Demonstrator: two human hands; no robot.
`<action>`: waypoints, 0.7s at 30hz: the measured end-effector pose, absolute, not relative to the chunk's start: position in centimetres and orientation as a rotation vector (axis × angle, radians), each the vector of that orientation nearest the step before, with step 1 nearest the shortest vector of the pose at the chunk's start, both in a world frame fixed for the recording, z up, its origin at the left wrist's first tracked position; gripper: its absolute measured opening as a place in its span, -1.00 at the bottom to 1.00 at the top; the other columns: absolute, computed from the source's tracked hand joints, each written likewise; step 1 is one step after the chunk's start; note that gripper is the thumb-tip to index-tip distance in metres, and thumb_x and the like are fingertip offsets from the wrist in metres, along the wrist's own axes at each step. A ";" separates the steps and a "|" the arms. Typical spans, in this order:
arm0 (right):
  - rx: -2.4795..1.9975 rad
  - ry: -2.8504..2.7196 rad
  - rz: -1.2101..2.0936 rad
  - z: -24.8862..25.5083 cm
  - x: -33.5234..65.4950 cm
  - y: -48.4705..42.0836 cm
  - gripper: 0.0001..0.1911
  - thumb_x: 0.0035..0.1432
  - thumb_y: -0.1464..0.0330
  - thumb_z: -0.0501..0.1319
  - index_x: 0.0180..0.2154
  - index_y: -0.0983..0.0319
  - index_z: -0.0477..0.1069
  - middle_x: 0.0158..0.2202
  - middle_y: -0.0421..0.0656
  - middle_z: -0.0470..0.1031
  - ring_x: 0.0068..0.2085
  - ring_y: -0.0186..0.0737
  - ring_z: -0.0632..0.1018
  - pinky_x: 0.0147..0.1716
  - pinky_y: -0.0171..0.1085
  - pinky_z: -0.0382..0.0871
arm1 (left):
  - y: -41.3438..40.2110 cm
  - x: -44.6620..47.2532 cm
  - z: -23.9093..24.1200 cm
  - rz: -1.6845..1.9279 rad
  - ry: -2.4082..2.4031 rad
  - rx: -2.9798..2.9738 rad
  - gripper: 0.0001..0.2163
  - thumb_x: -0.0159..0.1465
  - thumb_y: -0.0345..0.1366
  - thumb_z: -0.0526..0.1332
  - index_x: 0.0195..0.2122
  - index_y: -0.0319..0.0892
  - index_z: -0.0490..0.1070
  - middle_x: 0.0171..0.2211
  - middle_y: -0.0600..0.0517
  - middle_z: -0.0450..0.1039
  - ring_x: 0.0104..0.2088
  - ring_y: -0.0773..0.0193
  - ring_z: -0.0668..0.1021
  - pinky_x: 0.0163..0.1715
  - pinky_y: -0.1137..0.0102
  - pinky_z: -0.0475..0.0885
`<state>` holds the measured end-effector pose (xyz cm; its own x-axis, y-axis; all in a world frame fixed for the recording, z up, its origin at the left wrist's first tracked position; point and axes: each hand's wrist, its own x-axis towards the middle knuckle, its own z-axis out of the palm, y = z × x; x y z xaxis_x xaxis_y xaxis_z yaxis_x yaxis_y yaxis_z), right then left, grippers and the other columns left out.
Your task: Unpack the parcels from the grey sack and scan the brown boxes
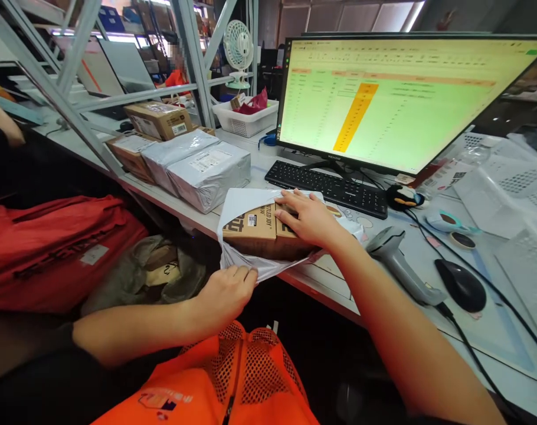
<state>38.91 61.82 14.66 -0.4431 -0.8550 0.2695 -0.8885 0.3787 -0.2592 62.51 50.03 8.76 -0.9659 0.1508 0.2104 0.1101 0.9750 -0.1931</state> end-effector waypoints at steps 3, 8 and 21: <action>1.619 -2.521 0.557 14.7 39.0 61.8 -0.43 0.41 0.04 -0.01 0.24 0.16 0.42 0.38 -0.03 0.29 0.42 0.16 0.23 0.38 0.29 0.06 | 48.9 62.2 10.1 0.263 -2.903 -0.329 -0.89 0.34 -0.52 0.17 -0.22 -0.26 0.47 -0.31 -0.11 0.50 -0.29 0.09 0.56 -0.38 0.27 0.41; 1.615 -2.500 0.560 14.7 39.0 61.8 -0.43 0.40 0.04 -0.02 0.24 0.17 0.41 0.38 -0.01 0.28 0.42 0.17 0.24 0.37 0.29 0.07 | 44.6 61.7 13.0 0.320 -2.614 -0.735 -0.90 0.42 -0.35 0.20 -0.25 -0.21 0.45 -0.19 -0.13 0.50 -0.09 0.07 0.52 -0.05 0.19 0.38; 1.607 -2.534 0.565 14.7 38.8 61.6 -0.41 0.38 0.00 -0.01 0.22 0.16 0.43 0.38 -0.02 0.28 0.43 0.20 0.21 0.37 0.34 0.05 | 44.9 61.6 8.0 0.037 -2.595 -0.337 -0.75 0.50 -0.26 -0.07 -0.25 -0.15 0.32 -0.43 -0.03 0.43 -0.39 0.16 0.50 -0.36 0.27 0.35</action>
